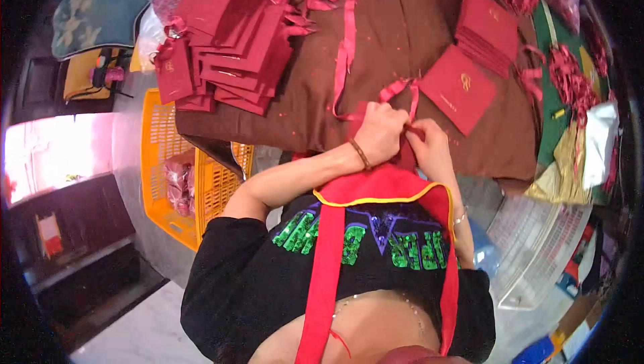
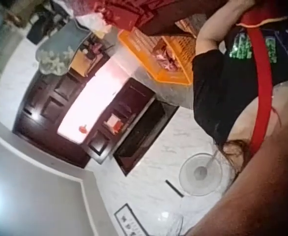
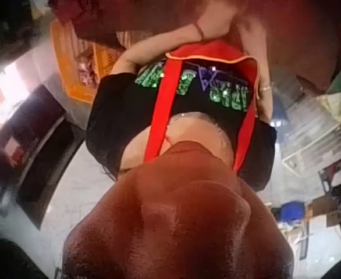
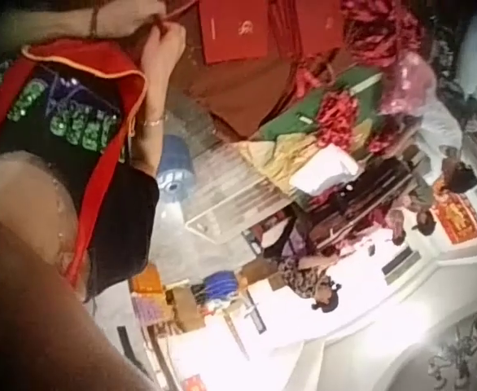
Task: The person assembles red gift boxes and ties decorative ribbons onto them by hand.
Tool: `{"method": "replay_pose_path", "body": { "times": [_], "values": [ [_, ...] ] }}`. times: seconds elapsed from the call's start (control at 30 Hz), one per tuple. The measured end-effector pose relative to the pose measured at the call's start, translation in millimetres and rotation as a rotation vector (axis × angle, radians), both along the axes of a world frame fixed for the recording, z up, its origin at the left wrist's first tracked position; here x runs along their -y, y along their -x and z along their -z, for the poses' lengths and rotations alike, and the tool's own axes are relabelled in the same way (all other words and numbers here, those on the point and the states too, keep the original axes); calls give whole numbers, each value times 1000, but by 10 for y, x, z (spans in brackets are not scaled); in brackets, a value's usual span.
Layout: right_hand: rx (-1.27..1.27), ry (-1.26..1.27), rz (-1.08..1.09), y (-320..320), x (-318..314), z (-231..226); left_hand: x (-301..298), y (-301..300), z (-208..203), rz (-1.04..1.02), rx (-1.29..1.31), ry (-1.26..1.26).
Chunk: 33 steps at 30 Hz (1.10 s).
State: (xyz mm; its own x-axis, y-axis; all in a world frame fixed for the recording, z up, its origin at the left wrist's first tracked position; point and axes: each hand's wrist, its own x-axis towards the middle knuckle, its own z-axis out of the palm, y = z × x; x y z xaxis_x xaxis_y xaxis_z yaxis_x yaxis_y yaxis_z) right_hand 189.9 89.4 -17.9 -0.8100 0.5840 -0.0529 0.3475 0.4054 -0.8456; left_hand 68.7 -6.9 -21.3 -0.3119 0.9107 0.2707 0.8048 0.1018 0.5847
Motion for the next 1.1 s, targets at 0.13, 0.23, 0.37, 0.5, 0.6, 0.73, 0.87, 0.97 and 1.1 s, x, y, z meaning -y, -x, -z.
{"method": "replay_pose_path", "body": {
  "times": [0.13,0.23,0.37,0.5,0.6,0.73,0.87,0.97,1.1],
  "values": [
    [-21,-108,44,-50,96,-42,47,-82,-54,-15,-50,-5],
    [-15,-39,64,-39,71,-80,14,-97,-48,-12,-40,-26],
    [-72,-107,104,-55,81,4,-71,-127,-62,14,-27,-45],
    [-87,-42,93,-29,78,-26,-39,-60,-95,52,-83,-84],
    [-90,-47,96,-33,64,32,-34,-46,-110,-30,47,-72],
    [-20,57,106,-22,37,37,32,33,-58,32,140,-35],
    [-15,105,70,-34,-5,73,36,95,-74,62,150,-36],
    [-7,256,102,-51,-24,89,66,207,-125,10,180,-18],
    [-42,554,119,-41,-117,208,99,261,-162,-29,59,-32]
  ]
}}
